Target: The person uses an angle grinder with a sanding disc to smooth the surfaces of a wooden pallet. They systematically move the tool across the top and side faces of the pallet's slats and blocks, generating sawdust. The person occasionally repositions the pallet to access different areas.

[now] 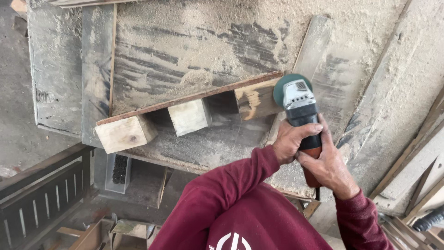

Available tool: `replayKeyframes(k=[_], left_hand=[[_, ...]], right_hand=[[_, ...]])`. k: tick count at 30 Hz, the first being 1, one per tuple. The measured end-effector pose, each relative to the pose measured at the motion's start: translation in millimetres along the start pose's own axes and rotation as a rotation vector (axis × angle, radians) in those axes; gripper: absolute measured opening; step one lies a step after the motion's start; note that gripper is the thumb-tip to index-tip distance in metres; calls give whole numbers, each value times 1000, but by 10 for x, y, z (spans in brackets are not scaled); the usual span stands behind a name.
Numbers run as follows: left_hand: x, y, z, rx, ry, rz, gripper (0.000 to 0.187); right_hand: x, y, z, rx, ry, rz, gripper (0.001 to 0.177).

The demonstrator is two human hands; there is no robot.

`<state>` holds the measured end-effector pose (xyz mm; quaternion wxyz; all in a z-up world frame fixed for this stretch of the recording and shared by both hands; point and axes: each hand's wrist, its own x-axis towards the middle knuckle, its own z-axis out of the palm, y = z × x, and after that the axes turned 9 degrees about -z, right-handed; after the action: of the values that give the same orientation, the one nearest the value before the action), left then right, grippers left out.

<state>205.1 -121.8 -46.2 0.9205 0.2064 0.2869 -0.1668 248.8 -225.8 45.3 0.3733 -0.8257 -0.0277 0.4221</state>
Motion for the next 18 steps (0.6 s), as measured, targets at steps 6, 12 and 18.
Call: replayKeyframes(k=[6, 12, 18], left_hand=[[-436, 141, -165, -57, 97, 40, 33], [-561, 220, -249, -70, 149, 48, 31], [-213, 111, -124, -33, 59, 35, 33]], right_hand=[[-67, -227, 212, -35, -174, 27, 112], [-91, -273, 324, 25, -173, -205, 113], [-24, -120, 163, -93, -99, 9, 114]])
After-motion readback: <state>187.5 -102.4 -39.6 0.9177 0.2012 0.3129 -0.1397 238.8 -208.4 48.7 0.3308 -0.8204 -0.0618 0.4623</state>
